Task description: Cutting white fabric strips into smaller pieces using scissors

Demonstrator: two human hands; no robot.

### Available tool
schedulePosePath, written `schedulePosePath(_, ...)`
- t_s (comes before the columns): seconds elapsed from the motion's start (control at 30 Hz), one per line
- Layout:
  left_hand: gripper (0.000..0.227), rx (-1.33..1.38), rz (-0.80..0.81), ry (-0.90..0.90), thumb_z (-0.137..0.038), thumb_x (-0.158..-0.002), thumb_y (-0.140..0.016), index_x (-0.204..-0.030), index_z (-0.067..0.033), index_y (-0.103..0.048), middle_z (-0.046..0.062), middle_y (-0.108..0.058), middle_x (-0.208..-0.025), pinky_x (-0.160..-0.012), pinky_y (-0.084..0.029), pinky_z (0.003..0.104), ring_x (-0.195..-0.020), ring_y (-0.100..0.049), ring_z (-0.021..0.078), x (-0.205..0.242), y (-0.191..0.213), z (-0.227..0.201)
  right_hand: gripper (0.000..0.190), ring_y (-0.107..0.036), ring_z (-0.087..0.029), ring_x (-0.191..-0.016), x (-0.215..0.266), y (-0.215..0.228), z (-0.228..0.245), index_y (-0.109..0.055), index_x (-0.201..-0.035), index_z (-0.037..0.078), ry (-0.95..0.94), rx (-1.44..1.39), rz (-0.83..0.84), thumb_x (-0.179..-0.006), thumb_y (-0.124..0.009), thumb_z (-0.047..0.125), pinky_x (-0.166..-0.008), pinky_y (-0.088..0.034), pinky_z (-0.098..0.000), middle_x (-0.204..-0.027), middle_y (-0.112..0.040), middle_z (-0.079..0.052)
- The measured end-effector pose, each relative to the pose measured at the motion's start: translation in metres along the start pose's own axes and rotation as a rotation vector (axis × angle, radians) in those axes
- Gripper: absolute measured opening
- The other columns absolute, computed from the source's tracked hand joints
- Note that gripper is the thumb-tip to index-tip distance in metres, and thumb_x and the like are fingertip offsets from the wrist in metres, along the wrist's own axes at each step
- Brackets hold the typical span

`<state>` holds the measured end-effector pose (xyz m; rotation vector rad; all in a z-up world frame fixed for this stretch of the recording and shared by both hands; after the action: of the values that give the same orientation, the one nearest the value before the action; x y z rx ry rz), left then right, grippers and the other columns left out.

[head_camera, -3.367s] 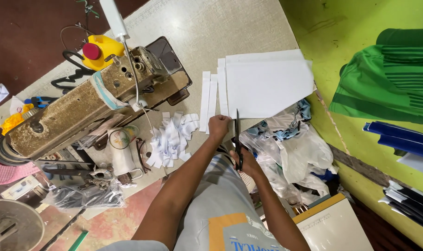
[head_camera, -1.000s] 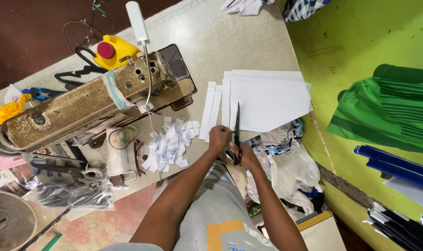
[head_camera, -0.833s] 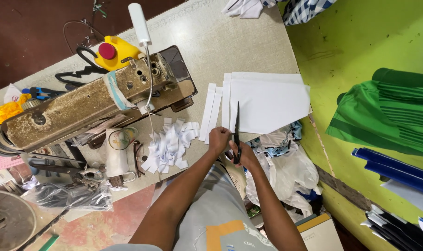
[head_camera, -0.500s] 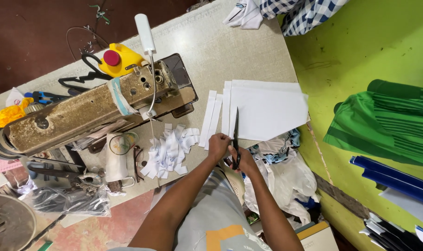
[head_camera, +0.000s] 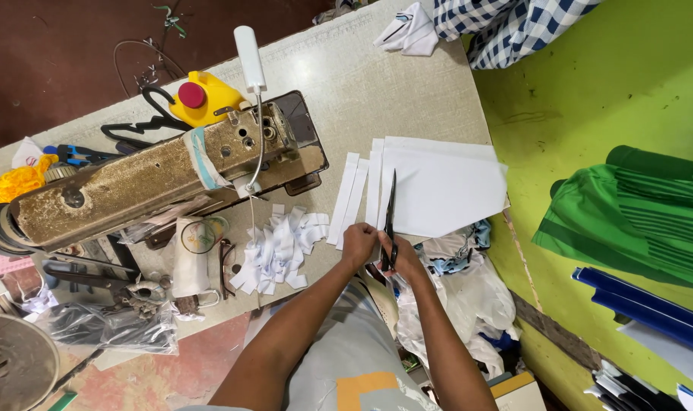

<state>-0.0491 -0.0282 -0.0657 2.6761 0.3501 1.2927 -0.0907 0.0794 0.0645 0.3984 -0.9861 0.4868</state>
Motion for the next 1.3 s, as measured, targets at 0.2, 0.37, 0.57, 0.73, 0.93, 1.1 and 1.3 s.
schedulePosePath(0.2,0.025,0.006,0.013,-0.010,-0.029,-0.087,-0.068,-0.093,-0.0080,-0.081,0.019,-0.077,-0.092,-0.082,-0.058,0.048,-0.098,-0.073,0.0411,-0.001,0.000,-0.001,0.061,-0.073,-0.028,-0.057,0.000,0.001,0.002,-0.061,-0.089,0.002,0.025,0.055,-0.049,-0.096,-0.064,0.063,-0.040,-0.061,-0.0291,-0.062,-0.067,-0.020)
schedulePosePath(0.37,0.024,0.016,0.018,-0.003,-0.028,-0.087,-0.068,-0.093,-0.0086,-0.081,0.017,-0.077,-0.091,-0.082,-0.059,0.047,-0.096,-0.074,0.0391,-0.011,-0.006,0.008,0.057,-0.072,-0.026,-0.055,0.006,0.001,0.009,-0.061,-0.085,0.002,0.021,0.044,-0.073,-0.097,-0.066,0.057,-0.038,-0.060,-0.0280,-0.061,-0.066,-0.019)
schedulePosePath(0.57,0.023,0.025,0.022,-0.003,-0.028,-0.085,-0.072,-0.092,-0.0080,-0.081,0.017,-0.078,-0.091,-0.082,-0.059,0.046,-0.097,-0.073,0.0393,-0.003,0.000,-0.002,0.069,-0.074,-0.028,-0.063,-0.015,0.007,0.017,-0.063,-0.094,0.001,0.017,0.136,-0.016,-0.094,-0.061,0.069,-0.045,-0.063,-0.0303,-0.067,-0.068,-0.023)
schedulePosePath(0.73,0.021,0.009,0.019,-0.003,-0.027,-0.085,-0.073,-0.091,-0.0085,-0.081,0.017,-0.078,-0.091,-0.082,-0.059,0.047,-0.097,-0.073,0.0395,-0.007,-0.003,0.003,0.073,-0.074,-0.028,-0.065,-0.036,0.011,0.013,-0.062,-0.096,0.000,0.029,0.120,-0.016,-0.094,-0.062,0.073,-0.048,-0.064,-0.0311,-0.069,-0.068,-0.022)
schedulePosePath(0.93,0.020,0.005,0.024,-0.012,-0.026,-0.084,-0.074,-0.090,-0.0085,-0.081,0.017,-0.078,-0.091,-0.083,-0.059,0.047,-0.098,-0.073,0.0409,-0.010,-0.004,0.004,0.067,-0.070,-0.027,-0.051,-0.028,0.009,0.020,-0.060,-0.090,0.002,0.025,0.131,-0.036,-0.097,-0.058,0.069,-0.041,-0.061,-0.0278,-0.062,-0.067,-0.024)
schedulePosePath(1.1,0.020,0.010,0.023,-0.006,-0.025,-0.084,-0.073,-0.090,-0.0079,-0.081,0.017,-0.078,-0.090,-0.082,-0.059,0.047,-0.097,-0.073,0.0400,-0.009,-0.003,0.003,0.068,-0.071,-0.027,-0.055,-0.026,0.007,0.022,-0.060,-0.090,0.000,0.008,0.086,-0.038,-0.096,-0.059,0.068,-0.041,-0.061,-0.0290,-0.064,-0.067,-0.024)
schedulePosePath(1.3,0.020,0.026,0.033,0.003,-0.024,-0.085,-0.072,-0.092,-0.0078,-0.081,0.018,-0.077,-0.093,-0.082,-0.059,0.045,-0.098,-0.073,0.0391,-0.010,-0.003,0.005,0.071,-0.073,-0.027,-0.060,-0.044,0.013,0.037,-0.059,-0.091,0.001,0.022,0.130,-0.030,-0.095,-0.059,0.072,-0.044,-0.062,-0.0292,-0.068,-0.068,-0.025)
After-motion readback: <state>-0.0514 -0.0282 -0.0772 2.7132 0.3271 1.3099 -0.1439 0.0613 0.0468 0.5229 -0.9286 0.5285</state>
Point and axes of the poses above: each hand's wrist, its own x-axis away from the middle knuckle, its own y-axis out of the back of the hand, z = x × y, the point moved 9 cm from there along -x, towards the middle knuckle
